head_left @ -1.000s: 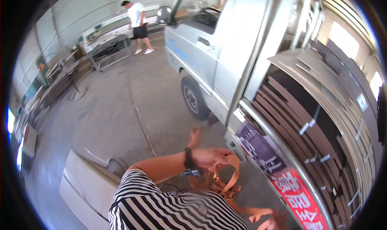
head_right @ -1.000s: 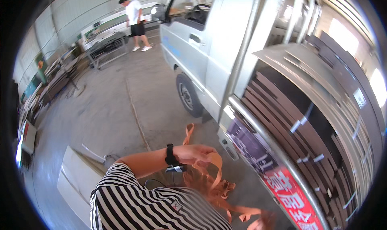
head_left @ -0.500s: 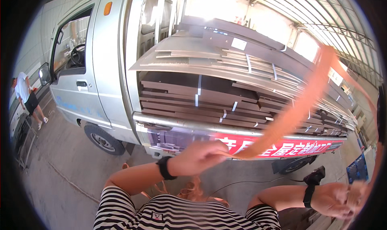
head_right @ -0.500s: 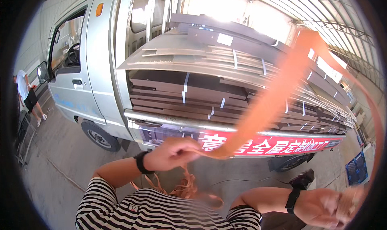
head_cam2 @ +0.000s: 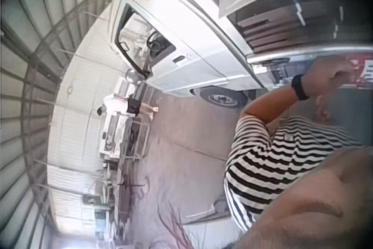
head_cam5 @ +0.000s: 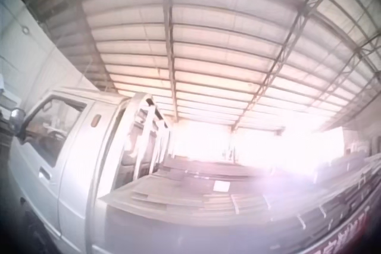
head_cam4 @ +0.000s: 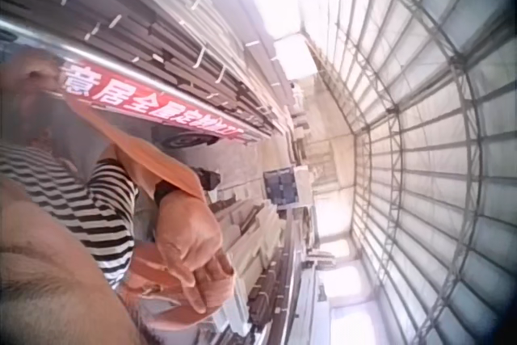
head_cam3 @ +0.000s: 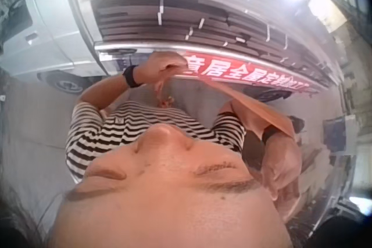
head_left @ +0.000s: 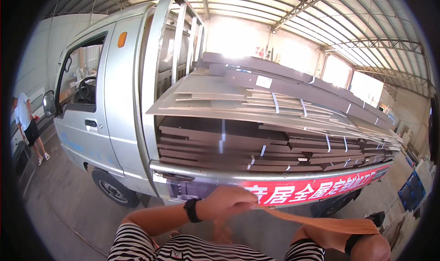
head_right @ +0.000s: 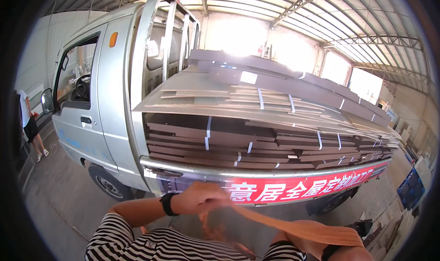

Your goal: Securing a stack of wooden boards on the back of a truck using straps.

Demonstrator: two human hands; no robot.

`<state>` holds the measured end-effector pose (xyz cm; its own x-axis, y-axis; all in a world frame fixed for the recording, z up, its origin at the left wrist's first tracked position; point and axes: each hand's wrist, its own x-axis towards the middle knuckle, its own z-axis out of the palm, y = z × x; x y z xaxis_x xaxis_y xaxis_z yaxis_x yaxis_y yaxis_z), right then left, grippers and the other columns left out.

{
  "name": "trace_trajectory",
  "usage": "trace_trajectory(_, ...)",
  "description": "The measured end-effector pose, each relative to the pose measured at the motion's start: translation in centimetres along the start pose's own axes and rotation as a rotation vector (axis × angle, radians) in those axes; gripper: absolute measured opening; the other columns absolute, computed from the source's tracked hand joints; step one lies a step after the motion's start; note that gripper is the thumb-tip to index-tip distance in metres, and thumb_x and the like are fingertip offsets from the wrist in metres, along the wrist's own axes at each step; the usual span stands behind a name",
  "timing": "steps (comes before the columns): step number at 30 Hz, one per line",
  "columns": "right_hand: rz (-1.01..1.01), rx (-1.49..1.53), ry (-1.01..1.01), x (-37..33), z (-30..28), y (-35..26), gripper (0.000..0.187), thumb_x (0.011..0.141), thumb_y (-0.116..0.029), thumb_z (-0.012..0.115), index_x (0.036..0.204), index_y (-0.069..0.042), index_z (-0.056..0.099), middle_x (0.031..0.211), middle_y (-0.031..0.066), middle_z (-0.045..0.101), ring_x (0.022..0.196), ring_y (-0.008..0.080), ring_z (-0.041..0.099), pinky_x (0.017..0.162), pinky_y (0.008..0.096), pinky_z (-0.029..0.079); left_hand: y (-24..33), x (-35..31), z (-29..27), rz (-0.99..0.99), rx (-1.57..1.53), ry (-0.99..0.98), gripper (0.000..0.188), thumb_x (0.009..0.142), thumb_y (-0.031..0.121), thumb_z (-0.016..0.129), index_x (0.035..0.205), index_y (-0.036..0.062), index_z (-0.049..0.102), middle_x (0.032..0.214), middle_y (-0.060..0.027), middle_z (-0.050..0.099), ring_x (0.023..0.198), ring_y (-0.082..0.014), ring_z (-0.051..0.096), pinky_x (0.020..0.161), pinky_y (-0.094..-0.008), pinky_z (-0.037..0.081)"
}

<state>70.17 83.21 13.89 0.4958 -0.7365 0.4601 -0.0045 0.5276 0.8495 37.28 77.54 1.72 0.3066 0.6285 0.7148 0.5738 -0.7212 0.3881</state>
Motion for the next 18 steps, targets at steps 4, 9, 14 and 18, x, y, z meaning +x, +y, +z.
trace_trajectory(4,-0.015,0.117,0.011,-2.8,2.9,5.2,0.038,0.086,-0.011,0.057,0.121,0.003,0.051,0.118,0.0126,0.058,0.100,0.0190,0.059,0.084,0.0267,0.047,-0.9,-0.5,0.6,-0.174,-0.009,-0.093,0.013,0.086,0.008,0.062,0.098,0.0038,0.061,0.091,-0.0122,0.063,0.079,-0.0207,0.062,0.067,-0.0289,0.048)
trace_trajectory(9,0.843,-0.489,-0.950,-14.1,9.9,31.5,0.039,0.085,-0.010,0.058,0.121,0.005,0.052,0.117,0.0133,0.059,0.096,0.0180,0.062,0.078,0.0236,0.050,-3.6,14.1,-1.8,-0.387,-0.165,0.473,0.023,0.089,0.025,0.056,0.099,0.0038,0.057,0.079,-0.0053,0.055,0.069,-0.0134,0.051,0.064,-0.0297,0.044)
trace_trajectory(14,1.235,0.193,-0.200,-19.4,17.8,32.7,0.033,0.086,-0.014,0.057,0.114,0.004,0.057,0.108,0.0130,0.064,0.105,0.0229,0.059,0.079,0.0261,0.051,-14.5,21.1,-8.2,-0.185,0.951,0.709,0.043,0.084,0.027,0.063,0.113,-0.0019,0.049,0.109,-0.0166,0.053,0.105,-0.0264,0.050,0.090,-0.0359,0.040)
trace_trajectory(18,1.098,-0.053,-0.633,-27.5,15.6,29.1,0.028,0.086,-0.019,0.061,0.105,0.001,0.058,0.104,0.0090,0.063,0.088,0.0182,0.062,0.079,0.0306,0.048,-15.3,18.1,-6.1,-0.246,0.966,0.579,0.058,0.081,0.031,0.064,0.123,-0.0027,0.043,0.127,-0.0225,0.042,0.121,-0.0371,0.035,0.103,-0.0447,0.028)
